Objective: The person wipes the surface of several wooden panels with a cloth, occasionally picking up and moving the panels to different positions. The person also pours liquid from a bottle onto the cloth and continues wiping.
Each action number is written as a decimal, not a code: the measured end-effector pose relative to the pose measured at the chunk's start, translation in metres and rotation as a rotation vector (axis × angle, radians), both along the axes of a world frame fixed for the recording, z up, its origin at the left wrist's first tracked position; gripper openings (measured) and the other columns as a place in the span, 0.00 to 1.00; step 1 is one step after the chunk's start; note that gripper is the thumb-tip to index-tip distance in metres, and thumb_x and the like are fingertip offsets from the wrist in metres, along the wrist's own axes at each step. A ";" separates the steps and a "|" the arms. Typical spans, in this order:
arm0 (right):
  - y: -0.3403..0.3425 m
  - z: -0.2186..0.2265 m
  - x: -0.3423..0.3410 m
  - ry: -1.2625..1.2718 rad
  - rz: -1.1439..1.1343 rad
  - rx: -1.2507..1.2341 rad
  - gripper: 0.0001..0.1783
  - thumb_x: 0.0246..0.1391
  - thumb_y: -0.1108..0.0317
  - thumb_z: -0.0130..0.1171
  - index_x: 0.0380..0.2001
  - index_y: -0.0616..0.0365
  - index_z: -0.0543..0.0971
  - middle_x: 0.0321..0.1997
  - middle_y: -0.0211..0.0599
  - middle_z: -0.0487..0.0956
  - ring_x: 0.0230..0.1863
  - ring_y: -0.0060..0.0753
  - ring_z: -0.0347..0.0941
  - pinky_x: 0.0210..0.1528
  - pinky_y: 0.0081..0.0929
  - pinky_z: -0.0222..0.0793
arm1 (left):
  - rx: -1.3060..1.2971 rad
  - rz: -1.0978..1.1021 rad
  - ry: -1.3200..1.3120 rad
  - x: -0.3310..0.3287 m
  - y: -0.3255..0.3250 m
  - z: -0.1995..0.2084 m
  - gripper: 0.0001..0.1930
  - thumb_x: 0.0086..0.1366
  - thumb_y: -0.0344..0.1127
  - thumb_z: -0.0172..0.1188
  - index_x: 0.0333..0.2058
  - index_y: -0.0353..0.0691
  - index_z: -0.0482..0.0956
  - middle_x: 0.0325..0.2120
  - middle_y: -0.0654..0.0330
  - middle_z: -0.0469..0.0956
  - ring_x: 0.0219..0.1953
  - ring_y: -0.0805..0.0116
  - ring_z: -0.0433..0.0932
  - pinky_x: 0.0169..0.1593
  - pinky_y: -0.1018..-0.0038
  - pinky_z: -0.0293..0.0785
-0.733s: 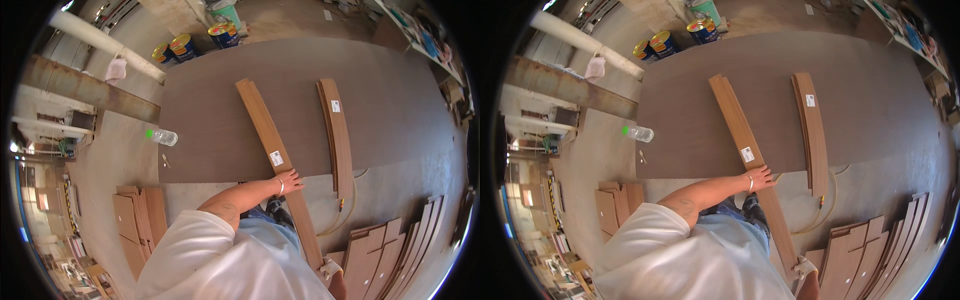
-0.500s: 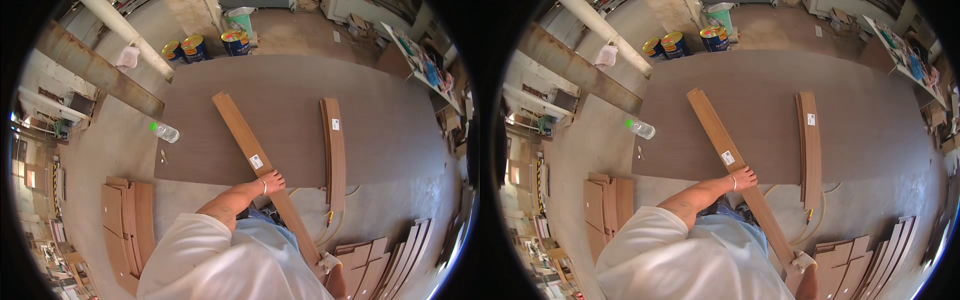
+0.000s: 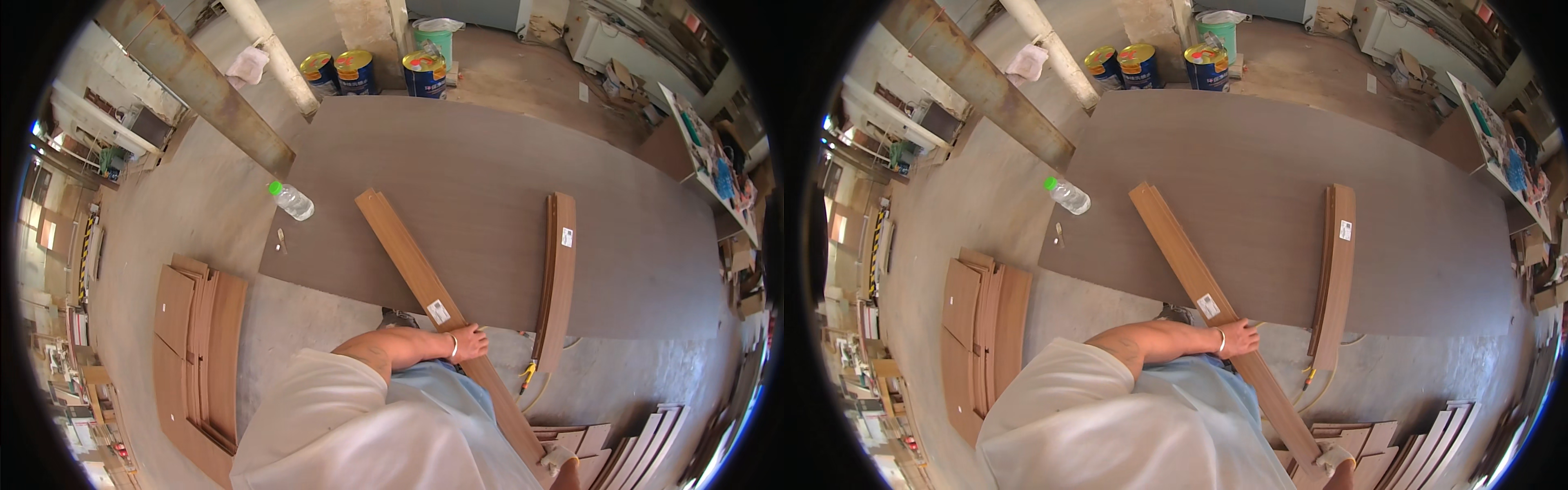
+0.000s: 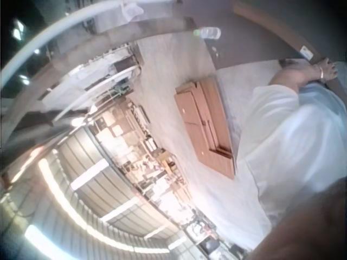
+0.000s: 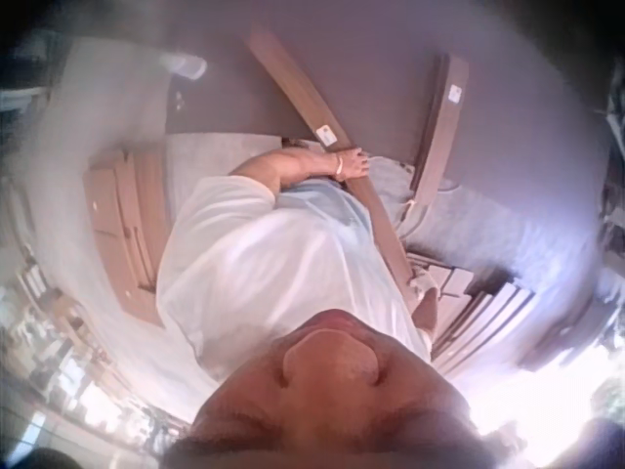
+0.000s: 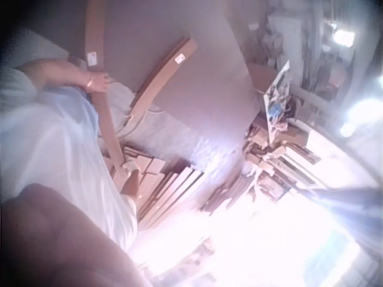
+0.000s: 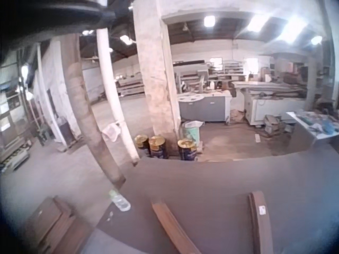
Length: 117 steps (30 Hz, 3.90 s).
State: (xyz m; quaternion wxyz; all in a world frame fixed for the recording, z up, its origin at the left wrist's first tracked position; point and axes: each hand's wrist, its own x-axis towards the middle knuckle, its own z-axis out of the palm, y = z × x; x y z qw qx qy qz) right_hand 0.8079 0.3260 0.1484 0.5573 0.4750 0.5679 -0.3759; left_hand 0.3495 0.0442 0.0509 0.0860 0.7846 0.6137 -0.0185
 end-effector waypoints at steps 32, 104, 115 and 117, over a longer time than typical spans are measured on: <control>0.023 0.020 -0.345 0.482 0.413 -0.103 0.28 0.36 0.71 0.76 0.48 0.50 0.85 0.31 0.28 0.80 0.28 0.29 0.73 0.29 0.35 0.73 | -0.243 0.650 -0.069 -0.122 -0.226 0.051 0.32 0.42 0.40 0.77 0.47 0.39 0.75 0.44 0.57 0.74 0.51 0.57 0.72 0.50 0.58 0.66; -0.124 -0.043 -0.535 0.706 -0.785 0.204 0.22 0.51 0.82 0.53 0.52 0.60 0.77 0.44 0.32 0.78 0.45 0.31 0.78 0.49 0.32 0.79 | -0.270 2.207 -0.293 -0.330 -0.175 -0.026 0.46 0.71 0.53 0.53 0.74 0.23 0.49 0.78 0.37 0.42 0.80 0.35 0.37 0.79 0.44 0.34; -0.146 -0.008 -0.548 0.632 -0.763 0.222 0.26 0.53 0.77 0.56 0.58 0.60 0.75 0.46 0.35 0.78 0.36 0.35 0.79 0.26 0.32 0.75 | -0.076 2.070 -0.226 -0.503 -0.158 -0.026 0.41 0.72 0.48 0.53 0.75 0.30 0.52 0.79 0.44 0.45 0.80 0.38 0.40 0.79 0.45 0.35; -0.148 0.000 -0.550 0.584 -0.831 0.226 0.27 0.52 0.82 0.55 0.57 0.60 0.76 0.47 0.32 0.78 0.47 0.32 0.77 0.48 0.32 0.79 | 0.063 1.992 -0.124 -0.486 -0.158 -0.018 0.39 0.69 0.45 0.56 0.74 0.33 0.56 0.78 0.43 0.48 0.79 0.37 0.42 0.79 0.45 0.37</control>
